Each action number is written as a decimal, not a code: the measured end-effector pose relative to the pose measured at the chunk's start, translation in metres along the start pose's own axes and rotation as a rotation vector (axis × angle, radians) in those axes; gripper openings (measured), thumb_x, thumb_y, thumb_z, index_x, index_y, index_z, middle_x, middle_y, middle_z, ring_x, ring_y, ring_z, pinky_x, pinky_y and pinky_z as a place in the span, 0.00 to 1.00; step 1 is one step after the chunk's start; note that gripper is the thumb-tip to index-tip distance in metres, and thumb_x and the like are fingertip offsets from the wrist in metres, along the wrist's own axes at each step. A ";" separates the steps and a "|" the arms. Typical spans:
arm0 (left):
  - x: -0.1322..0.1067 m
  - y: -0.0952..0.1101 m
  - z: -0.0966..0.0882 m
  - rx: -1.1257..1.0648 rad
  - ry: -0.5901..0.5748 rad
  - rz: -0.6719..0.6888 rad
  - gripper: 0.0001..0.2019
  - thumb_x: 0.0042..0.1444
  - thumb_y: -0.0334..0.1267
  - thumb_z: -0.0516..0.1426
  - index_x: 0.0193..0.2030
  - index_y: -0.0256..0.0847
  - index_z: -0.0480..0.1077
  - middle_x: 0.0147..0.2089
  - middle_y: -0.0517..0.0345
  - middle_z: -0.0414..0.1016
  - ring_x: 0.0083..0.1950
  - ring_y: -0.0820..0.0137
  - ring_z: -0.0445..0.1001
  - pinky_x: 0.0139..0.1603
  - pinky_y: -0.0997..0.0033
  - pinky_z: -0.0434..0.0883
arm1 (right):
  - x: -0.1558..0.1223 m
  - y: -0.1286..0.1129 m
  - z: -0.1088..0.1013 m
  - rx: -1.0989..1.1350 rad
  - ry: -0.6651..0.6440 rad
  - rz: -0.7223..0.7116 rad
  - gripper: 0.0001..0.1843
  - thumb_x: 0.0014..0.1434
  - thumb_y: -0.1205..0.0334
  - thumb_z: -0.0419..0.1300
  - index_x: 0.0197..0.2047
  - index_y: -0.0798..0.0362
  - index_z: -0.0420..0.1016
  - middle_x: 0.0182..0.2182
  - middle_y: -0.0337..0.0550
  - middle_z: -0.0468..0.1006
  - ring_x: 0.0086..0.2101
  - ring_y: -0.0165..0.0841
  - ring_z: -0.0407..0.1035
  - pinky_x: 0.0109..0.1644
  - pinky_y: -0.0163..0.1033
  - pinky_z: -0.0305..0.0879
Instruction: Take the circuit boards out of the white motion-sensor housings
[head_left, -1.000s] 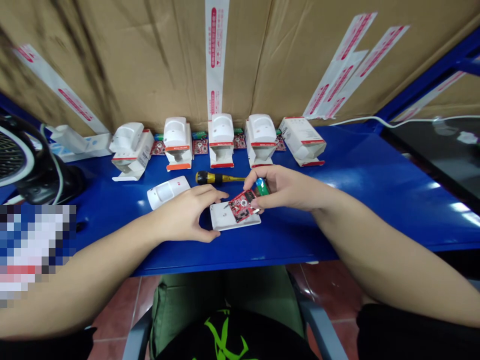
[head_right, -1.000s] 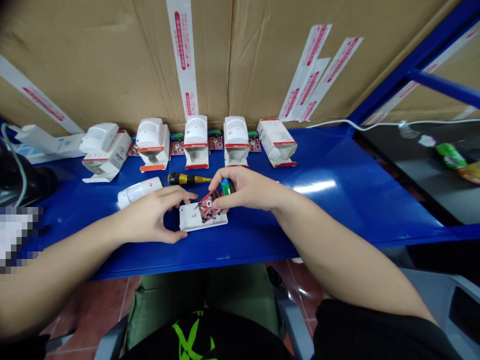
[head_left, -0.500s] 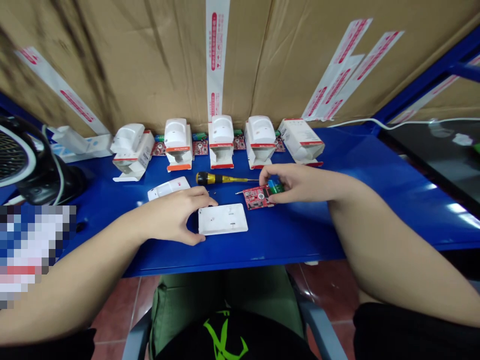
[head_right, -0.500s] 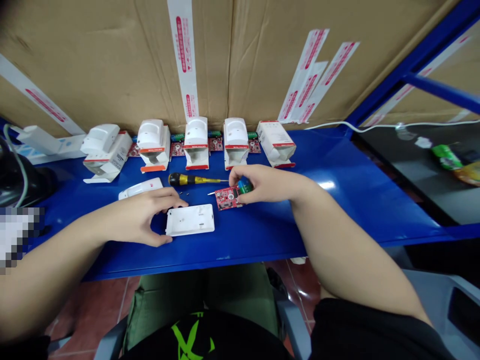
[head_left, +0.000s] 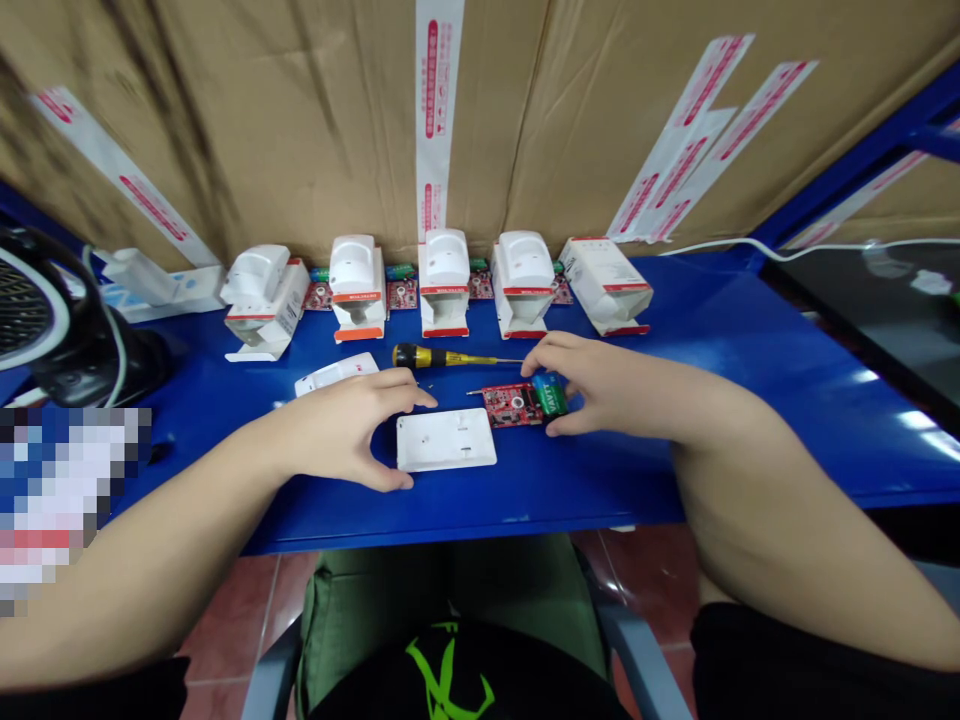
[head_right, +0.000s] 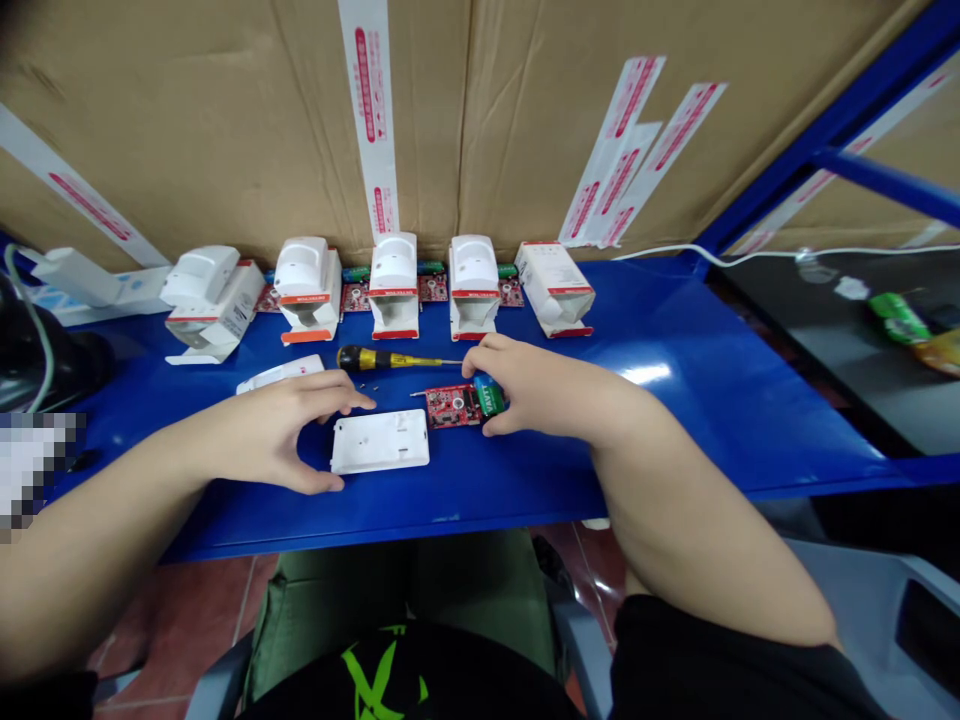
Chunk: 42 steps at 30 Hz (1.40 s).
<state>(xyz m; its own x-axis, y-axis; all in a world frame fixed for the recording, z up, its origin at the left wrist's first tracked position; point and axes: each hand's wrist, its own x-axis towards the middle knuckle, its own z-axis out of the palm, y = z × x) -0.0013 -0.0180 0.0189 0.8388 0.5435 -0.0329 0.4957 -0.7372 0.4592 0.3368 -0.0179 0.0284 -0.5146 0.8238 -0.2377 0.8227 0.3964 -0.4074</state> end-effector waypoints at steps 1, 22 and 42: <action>-0.001 0.000 -0.002 0.004 0.037 0.028 0.33 0.53 0.46 0.74 0.63 0.39 0.74 0.55 0.49 0.80 0.52 0.57 0.82 0.54 0.61 0.78 | 0.000 -0.001 0.000 -0.020 -0.009 0.005 0.25 0.50 0.59 0.73 0.52 0.51 0.78 0.53 0.51 0.78 0.46 0.46 0.77 0.52 0.48 0.74; -0.028 -0.033 -0.047 0.329 0.285 -0.234 0.22 0.58 0.58 0.62 0.53 0.49 0.74 0.51 0.49 0.80 0.53 0.48 0.81 0.58 0.45 0.80 | 0.001 -0.005 0.006 -0.154 -0.021 -0.089 0.20 0.57 0.62 0.73 0.53 0.53 0.83 0.54 0.54 0.83 0.53 0.52 0.79 0.57 0.53 0.76; -0.031 -0.051 -0.032 0.322 0.170 -0.307 0.30 0.54 0.47 0.66 0.63 0.40 0.73 0.47 0.49 0.83 0.41 0.56 0.85 0.41 0.60 0.82 | 0.001 0.000 0.006 -0.120 -0.026 -0.117 0.20 0.55 0.63 0.72 0.52 0.50 0.81 0.52 0.51 0.83 0.51 0.50 0.79 0.55 0.53 0.77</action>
<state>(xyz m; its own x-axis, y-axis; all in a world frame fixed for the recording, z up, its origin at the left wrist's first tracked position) -0.0597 0.0151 0.0246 0.6069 0.7940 0.0343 0.7822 -0.6044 0.1513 0.3351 -0.0194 0.0230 -0.6129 0.7595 -0.2179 0.7793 0.5356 -0.3253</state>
